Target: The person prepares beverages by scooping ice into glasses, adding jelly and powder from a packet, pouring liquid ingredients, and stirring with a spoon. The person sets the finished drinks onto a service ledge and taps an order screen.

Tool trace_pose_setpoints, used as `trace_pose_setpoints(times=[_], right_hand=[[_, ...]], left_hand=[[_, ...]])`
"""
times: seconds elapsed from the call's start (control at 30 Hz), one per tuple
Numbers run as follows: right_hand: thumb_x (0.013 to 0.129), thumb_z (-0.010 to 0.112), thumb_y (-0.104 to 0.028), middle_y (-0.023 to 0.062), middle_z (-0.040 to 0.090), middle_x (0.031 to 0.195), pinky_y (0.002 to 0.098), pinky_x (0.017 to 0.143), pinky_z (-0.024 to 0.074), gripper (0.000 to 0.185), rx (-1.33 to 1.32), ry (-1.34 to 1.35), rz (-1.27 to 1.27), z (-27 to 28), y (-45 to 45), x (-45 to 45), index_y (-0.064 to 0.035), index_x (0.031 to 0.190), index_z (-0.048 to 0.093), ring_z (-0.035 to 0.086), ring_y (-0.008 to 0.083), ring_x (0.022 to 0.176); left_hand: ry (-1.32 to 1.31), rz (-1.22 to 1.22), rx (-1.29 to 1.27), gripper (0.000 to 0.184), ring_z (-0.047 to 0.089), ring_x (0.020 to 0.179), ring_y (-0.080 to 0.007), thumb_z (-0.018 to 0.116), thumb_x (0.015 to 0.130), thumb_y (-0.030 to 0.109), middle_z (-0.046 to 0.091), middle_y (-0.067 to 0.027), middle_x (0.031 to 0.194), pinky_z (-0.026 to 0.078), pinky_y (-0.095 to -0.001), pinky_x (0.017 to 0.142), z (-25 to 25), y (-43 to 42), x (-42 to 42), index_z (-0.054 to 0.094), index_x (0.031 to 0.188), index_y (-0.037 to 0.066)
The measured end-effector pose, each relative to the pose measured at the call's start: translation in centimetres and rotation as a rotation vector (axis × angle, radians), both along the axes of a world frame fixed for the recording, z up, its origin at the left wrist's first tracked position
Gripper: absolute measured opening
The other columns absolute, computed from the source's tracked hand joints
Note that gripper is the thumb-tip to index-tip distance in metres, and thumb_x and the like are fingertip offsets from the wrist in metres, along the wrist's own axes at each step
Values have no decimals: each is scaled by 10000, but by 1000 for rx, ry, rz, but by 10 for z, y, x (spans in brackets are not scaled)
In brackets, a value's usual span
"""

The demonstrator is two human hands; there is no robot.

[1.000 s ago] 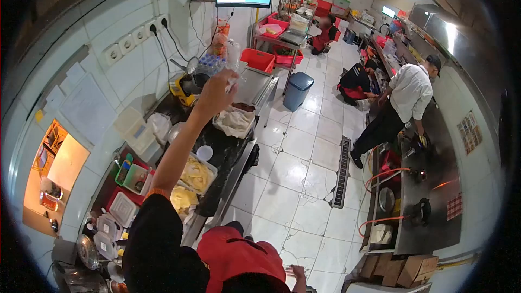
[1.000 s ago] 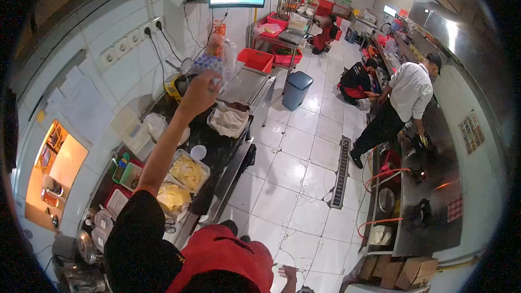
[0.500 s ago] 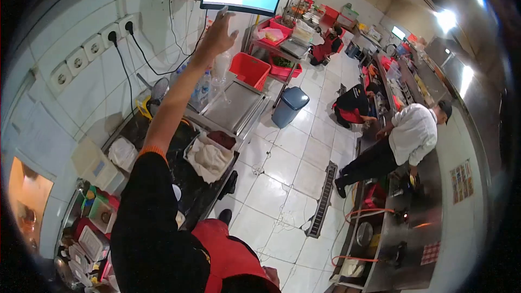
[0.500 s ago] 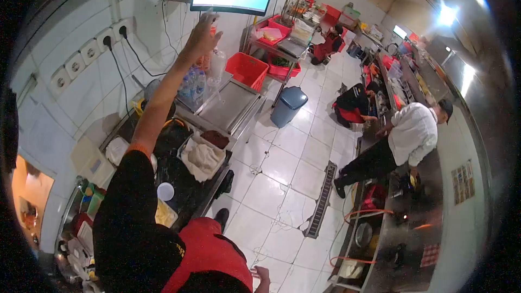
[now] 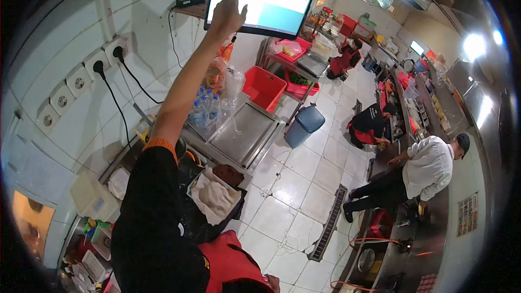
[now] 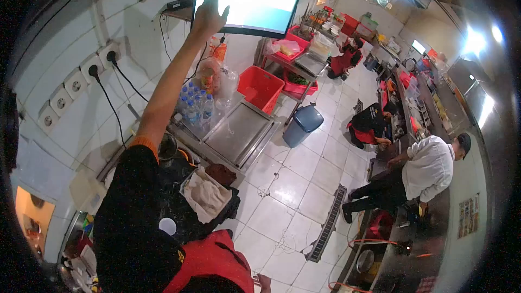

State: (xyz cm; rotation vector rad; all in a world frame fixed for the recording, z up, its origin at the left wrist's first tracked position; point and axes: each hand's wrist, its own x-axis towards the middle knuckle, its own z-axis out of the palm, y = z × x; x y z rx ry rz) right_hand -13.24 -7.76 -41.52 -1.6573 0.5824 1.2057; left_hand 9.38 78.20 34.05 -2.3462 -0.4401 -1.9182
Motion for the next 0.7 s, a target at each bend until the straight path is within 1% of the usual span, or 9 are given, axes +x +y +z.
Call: trace_pose_setpoints(times=[0.03, 0.1, 0.13, 0.2, 0.23, 0.3, 0.37, 0.63, 0.7], right_hand=[[905, 602, -225, 150, 718, 938, 411, 706, 589, 293, -1, 4, 9, -5, 4, 3, 26, 1053, 627, 710, 275, 840], [912, 610, -245, 129, 724, 959, 398, 727, 577, 324, -89, 5, 193, 8, 18, 20, 23, 1094, 631, 706, 258, 857], [921, 606, -250, 119, 728, 989, 386, 742, 567, 344, -21, -32, 247, 26, 19, 26, 16, 1139, 626, 702, 250, 870], [926, 599, -245, 131, 726, 1002, 395, 740, 570, 346, -37, -164, 417, 100, 47, 41, 21, 1146, 624, 704, 260, 870], [929, 596, -243, 136, 726, 1008, 399, 740, 571, 347, -50, -234, 498, 162, 74, 49, 23, 1149, 623, 706, 265, 871], [926, 598, -244, 158, 721, 1017, 417, 739, 575, 363, -1, -304, 592, 131, 61, 61, 38, 1154, 614, 710, 282, 866], [926, 596, -240, 178, 717, 1011, 429, 740, 581, 378, -36, -74, 177, 121, 57, 68, 55, 1162, 601, 712, 305, 855], [936, 582, -239, 179, 713, 1019, 427, 715, 585, 364, -60, -71, 206, 121, 63, 60, 50, 1158, 596, 706, 310, 856], [949, 576, -247, 177, 709, 1029, 414, 727, 591, 358, -173, -173, 359, 151, 77, 50, 44, 1156, 595, 709, 298, 872]], left_hand=[[13, -9, -9, 445, 668, 910, -408, 726, 808, 142, 397, -190, 1451, 587, -457, 744, -2, -7, -2, 490, 1182, 88], [5, -56, 38, 404, 671, 906, -411, 714, 813, 123, 393, -199, 1448, 586, -470, 754, -7, -14, -3, 504, 1157, 93], [26, -55, 13, 400, 668, 906, -422, 714, 814, 122, 388, -204, 1448, 584, -475, 761, -9, -18, -4, 505, 1153, 92], [60, -60, 0, 397, 665, 905, -437, 715, 814, 118, 368, -209, 1454, 585, -479, 767, -8, -25, -7, 503, 1149, 88], [73, -56, 0, 406, 669, 909, -426, 716, 814, 123, 356, -207, 1460, 584, -481, 774, -8, -27, -8, 500, 1156, 87], [86, -38, 0, 413, 668, 928, -418, 719, 814, 131, 349, -209, 1462, 583, -486, 776, -10, -21, -6, 498, 1160, 85], [76, -35, 0, 413, 666, 937, -419, 719, 815, 133, 350, -214, 1460, 582, -484, 776, -10, -17, -5, 498, 1160, 84], [52, 56, 2, 435, 666, 925, -416, 734, 806, 143, 358, -231, 1450, 585, -461, 762, -2, 0, 1, 491, 1162, 89], [92, 96, -59, 441, 670, 902, -415, 741, 800, 150, 345, -232, 1461, 584, -464, 755, -3, 9, 0, 492, 1160, 88]])
